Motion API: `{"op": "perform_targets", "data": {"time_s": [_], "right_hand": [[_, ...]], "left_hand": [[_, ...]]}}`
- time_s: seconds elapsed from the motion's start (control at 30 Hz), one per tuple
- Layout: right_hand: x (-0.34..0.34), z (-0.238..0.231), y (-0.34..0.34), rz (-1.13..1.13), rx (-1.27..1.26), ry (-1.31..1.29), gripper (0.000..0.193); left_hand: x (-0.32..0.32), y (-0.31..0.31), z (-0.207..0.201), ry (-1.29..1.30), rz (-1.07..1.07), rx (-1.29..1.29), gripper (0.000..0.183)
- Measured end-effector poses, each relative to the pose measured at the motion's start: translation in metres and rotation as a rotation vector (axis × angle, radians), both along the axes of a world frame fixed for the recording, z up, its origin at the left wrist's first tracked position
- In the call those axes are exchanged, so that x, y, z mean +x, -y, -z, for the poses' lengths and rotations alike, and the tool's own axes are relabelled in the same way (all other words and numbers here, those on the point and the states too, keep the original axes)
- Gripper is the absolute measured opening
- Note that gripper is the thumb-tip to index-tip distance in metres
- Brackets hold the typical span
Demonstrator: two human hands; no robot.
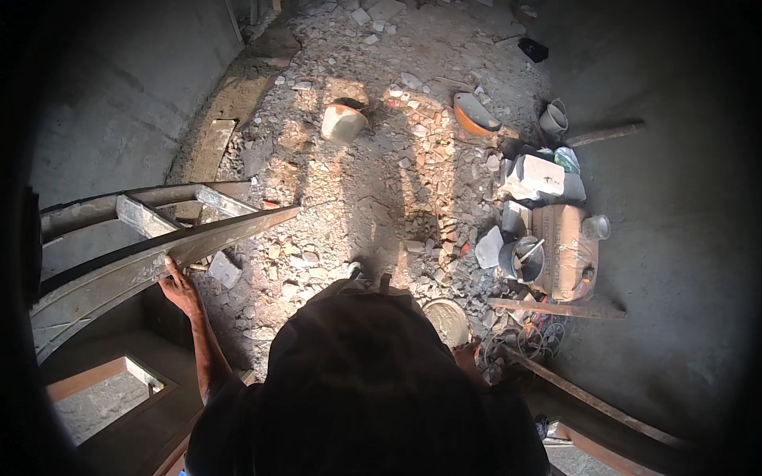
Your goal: The person scoops wet cement from a pile into a bucket using a hoe, carries the bucket to a wall, and applies the cement to the wall using a trowel while kneeling.
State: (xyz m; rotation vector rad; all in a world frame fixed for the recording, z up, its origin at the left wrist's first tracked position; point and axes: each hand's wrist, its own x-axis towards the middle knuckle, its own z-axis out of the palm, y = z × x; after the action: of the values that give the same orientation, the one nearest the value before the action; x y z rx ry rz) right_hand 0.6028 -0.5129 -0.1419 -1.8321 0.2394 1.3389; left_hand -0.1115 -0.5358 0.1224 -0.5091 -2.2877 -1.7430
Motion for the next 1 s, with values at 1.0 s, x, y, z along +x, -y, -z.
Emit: {"op": "perform_targets", "data": {"time_s": [1.0], "right_hand": [[-0.560, 0.006, -0.746, -1.471, 0.006, 0.235, 0.040]], "left_hand": [[0.094, -0.183, 0.095, 0.796, -0.768, -0.013, 0.042]]}}
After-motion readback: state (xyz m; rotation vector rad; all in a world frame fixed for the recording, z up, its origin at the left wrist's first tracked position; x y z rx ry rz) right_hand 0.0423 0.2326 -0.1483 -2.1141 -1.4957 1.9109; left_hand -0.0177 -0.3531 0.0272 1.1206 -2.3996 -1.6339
